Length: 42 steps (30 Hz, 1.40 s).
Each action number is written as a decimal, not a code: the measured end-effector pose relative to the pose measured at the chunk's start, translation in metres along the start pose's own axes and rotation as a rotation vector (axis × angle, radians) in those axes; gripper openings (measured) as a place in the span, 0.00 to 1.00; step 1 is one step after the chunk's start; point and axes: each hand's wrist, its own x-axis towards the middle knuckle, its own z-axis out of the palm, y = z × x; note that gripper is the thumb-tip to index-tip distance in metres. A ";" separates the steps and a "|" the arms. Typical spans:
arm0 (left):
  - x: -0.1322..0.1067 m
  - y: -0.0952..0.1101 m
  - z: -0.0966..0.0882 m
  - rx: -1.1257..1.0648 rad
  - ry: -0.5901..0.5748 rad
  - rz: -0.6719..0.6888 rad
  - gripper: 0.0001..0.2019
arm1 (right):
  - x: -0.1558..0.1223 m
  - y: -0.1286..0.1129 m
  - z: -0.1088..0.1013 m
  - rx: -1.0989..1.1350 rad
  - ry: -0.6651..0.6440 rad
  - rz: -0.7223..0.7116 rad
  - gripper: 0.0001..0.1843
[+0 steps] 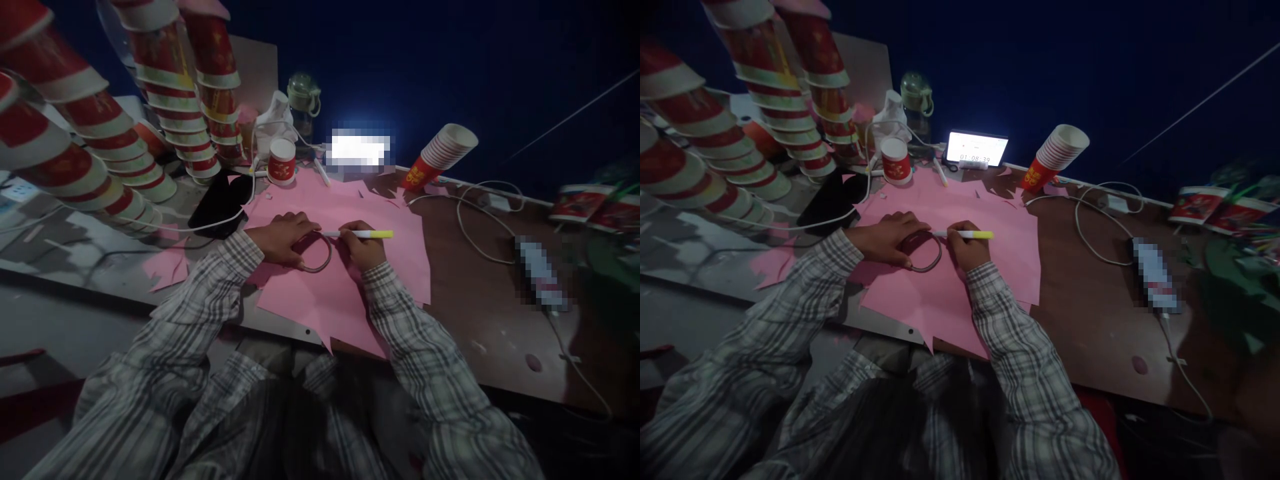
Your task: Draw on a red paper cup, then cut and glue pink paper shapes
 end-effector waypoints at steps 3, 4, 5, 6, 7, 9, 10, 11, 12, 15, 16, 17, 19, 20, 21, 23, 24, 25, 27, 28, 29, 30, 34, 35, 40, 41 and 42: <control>0.000 0.000 0.000 0.000 -0.005 0.000 0.45 | -0.002 -0.004 -0.002 -0.003 0.037 0.051 0.07; 0.000 0.000 0.001 0.000 -0.005 0.001 0.45 | -0.003 -0.006 -0.003 -0.015 0.044 0.050 0.07; 0.000 0.000 0.001 0.002 -0.004 0.001 0.45 | -0.003 -0.007 -0.004 -0.029 0.054 0.043 0.07; 0.000 0.000 0.001 0.003 -0.002 0.000 0.45 | -0.004 -0.009 -0.005 -0.045 0.055 0.035 0.07; 0.001 -0.001 0.001 0.005 0.001 0.001 0.45 | -0.005 -0.010 -0.006 -0.060 0.049 0.025 0.07; 0.001 -0.001 0.002 0.010 0.007 0.000 0.45 | -0.007 -0.011 -0.008 -0.091 0.029 0.005 0.07; 0.001 -0.001 0.002 0.011 0.008 0.000 0.46 | -0.008 -0.011 -0.009 -0.108 0.018 -0.006 0.08; 0.002 -0.002 0.003 0.012 0.009 0.002 0.46 | -0.009 -0.011 -0.010 -0.126 0.011 -0.017 0.08; 0.002 -0.002 0.003 0.013 0.009 0.006 0.46 | -0.011 -0.011 -0.011 -0.143 0.008 -0.027 0.08; 0.002 -0.002 0.004 0.019 0.014 0.007 0.45 | -0.021 -0.013 -0.015 -0.202 0.016 -0.057 0.07; 0.002 -0.002 0.004 0.020 0.017 0.007 0.44 | -0.026 -0.015 -0.016 -0.222 0.020 -0.069 0.07; 0.002 -0.001 0.005 0.021 0.020 0.007 0.44 | -0.031 -0.017 -0.017 -0.241 0.030 -0.079 0.07; 0.002 -0.001 0.005 0.021 0.033 0.011 0.44 | -0.042 -0.021 -0.017 -0.274 0.044 -0.096 0.08; 0.002 -0.001 0.005 0.021 0.038 0.011 0.44 | -0.048 -0.023 -0.016 -0.292 0.052 -0.104 0.08; 0.002 -0.001 0.005 0.023 0.041 0.011 0.44 | -0.053 -0.024 -0.015 -0.315 0.059 -0.114 0.07; 0.002 -0.001 0.007 0.030 0.047 0.008 0.44 | -0.063 -0.024 -0.012 -0.387 0.067 -0.157 0.08; 0.003 -0.002 0.007 0.036 0.050 0.006 0.44 | -0.068 -0.023 -0.011 -0.431 0.079 -0.189 0.08; 0.003 -0.002 0.008 0.043 0.054 0.005 0.44 | -0.072 -0.021 -0.009 -0.476 0.090 -0.231 0.09; 0.004 -0.003 0.009 0.054 0.062 0.002 0.45 | -0.080 -0.017 -0.007 -0.561 0.114 -0.332 0.11; 0.004 -0.004 0.010 0.054 0.061 0.001 0.45 | -0.084 -0.016 -0.006 -0.599 0.124 -0.383 0.11; 0.004 -0.005 0.010 0.051 0.059 0.002 0.45 | -0.088 -0.015 -0.005 -0.634 0.130 -0.431 0.12; 0.004 -0.005 0.010 0.048 0.058 0.005 0.45 | -0.091 -0.016 -0.004 -0.667 0.128 -0.475 0.12; 0.004 -0.007 0.010 0.048 0.055 0.023 0.46 | -0.104 -0.025 0.001 -0.747 0.118 -0.606 0.09; 0.004 -0.007 0.010 0.051 0.053 0.025 0.46 | -0.107 -0.027 0.003 -0.758 0.120 -0.624 0.08; 0.004 -0.006 0.009 0.056 0.049 0.014 0.46 | -0.118 -0.034 0.017 -0.784 0.136 -0.652 0.05; 0.004 -0.005 0.009 0.056 0.050 0.014 0.46 | -0.119 -0.034 0.020 -0.783 0.136 -0.658 0.05; 0.004 -0.005 0.008 0.056 0.051 0.014 0.46 | -0.121 -0.035 0.022 -0.777 0.135 -0.668 0.04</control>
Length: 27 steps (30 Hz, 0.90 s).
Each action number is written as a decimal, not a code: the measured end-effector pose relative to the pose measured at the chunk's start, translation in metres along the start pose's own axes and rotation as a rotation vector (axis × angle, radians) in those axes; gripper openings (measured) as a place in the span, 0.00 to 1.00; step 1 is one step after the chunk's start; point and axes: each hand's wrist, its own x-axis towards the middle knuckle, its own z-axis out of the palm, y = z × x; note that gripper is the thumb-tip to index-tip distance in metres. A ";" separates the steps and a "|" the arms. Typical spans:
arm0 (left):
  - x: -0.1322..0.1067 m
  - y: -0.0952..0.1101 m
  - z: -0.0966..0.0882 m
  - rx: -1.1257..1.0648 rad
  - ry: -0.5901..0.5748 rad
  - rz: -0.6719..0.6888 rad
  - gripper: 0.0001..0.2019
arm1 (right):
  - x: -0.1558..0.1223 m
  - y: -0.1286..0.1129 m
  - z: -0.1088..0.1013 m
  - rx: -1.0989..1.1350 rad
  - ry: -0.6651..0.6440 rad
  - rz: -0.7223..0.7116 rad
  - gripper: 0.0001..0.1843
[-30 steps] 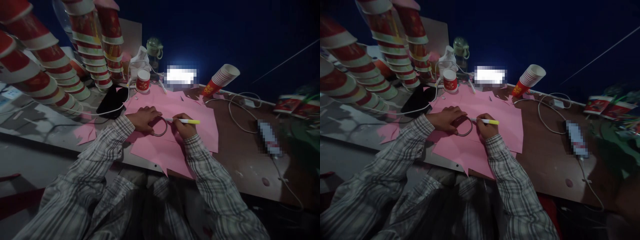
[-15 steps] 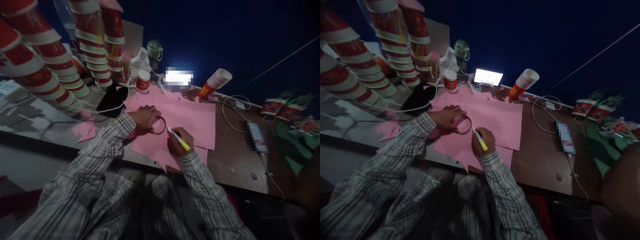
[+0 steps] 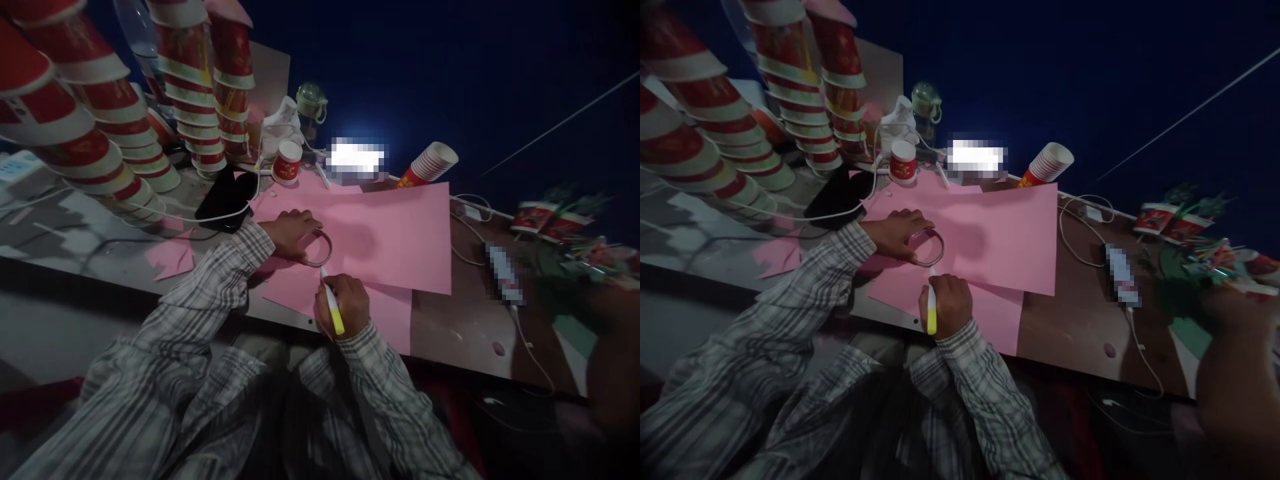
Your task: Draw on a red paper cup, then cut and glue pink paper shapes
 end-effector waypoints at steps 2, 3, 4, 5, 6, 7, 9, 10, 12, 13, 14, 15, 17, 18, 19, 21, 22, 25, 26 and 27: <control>0.000 0.001 -0.001 0.002 -0.002 -0.005 0.46 | -0.001 -0.006 0.002 0.030 0.005 -0.021 0.04; -0.001 0.002 -0.001 0.004 -0.004 -0.013 0.46 | -0.002 -0.009 0.002 0.054 0.007 -0.030 0.04; -0.001 0.002 -0.001 0.003 -0.003 -0.021 0.46 | -0.002 -0.012 0.002 0.080 0.010 -0.037 0.04; -0.002 0.003 -0.001 0.001 0.006 -0.021 0.45 | -0.003 -0.015 0.002 0.107 0.020 -0.039 0.04; -0.002 0.004 -0.001 0.000 0.023 -0.015 0.44 | -0.004 -0.017 0.002 0.132 0.032 -0.040 0.04; -0.002 0.004 0.000 -0.001 0.043 -0.010 0.43 | -0.004 -0.020 0.002 0.153 0.045 -0.038 0.05; -0.003 0.006 0.000 0.005 0.067 -0.007 0.42 | -0.006 -0.023 0.003 0.177 0.049 -0.038 0.06; -0.003 0.007 0.000 0.013 0.066 -0.012 0.42 | -0.006 -0.023 0.003 0.180 0.033 -0.043 0.07; -0.002 0.009 -0.001 0.028 0.051 -0.021 0.43 | -0.005 -0.023 0.005 0.177 -0.014 -0.060 0.08; -0.002 0.010 -0.002 0.033 0.046 -0.020 0.43 | -0.004 -0.022 0.006 0.179 -0.033 -0.072 0.08; -0.002 0.011 -0.004 0.039 0.040 -0.017 0.43 | -0.002 -0.022 0.007 0.185 -0.052 -0.086 0.08; -0.002 0.012 -0.005 0.044 0.032 -0.019 0.43 | -0.001 -0.021 0.009 0.194 -0.073 -0.095 0.09; -0.002 0.013 -0.008 0.056 0.002 -0.021 0.43 | 0.002 -0.020 0.013 0.209 -0.118 -0.096 0.09; -0.001 0.013 -0.009 0.066 -0.013 -0.022 0.43 | 0.004 -0.020 0.015 0.217 -0.139 -0.092 0.09; 0.000 0.013 -0.010 0.080 -0.023 -0.023 0.43 | 0.004 -0.020 0.018 0.227 -0.152 -0.089 0.09; 0.003 0.014 -0.010 0.121 -0.022 -0.024 0.44 | 0.004 -0.019 0.024 0.247 -0.140 -0.072 0.10; 0.004 0.015 -0.010 0.146 -0.020 -0.025 0.45 | 0.003 -0.019 0.027 0.257 -0.130 -0.057 0.11; 0.010 0.017 -0.011 0.217 -0.044 -0.022 0.48 | 0.000 -0.019 0.034 0.281 -0.122 0.005 0.12; 0.012 0.018 -0.012 0.233 -0.046 -0.016 0.48 | 0.000 -0.019 0.035 0.279 -0.142 0.008 0.13; 0.013 0.020 -0.012 0.243 -0.042 -0.012 0.47 | 0.001 -0.018 0.035 0.270 -0.163 -0.008 0.12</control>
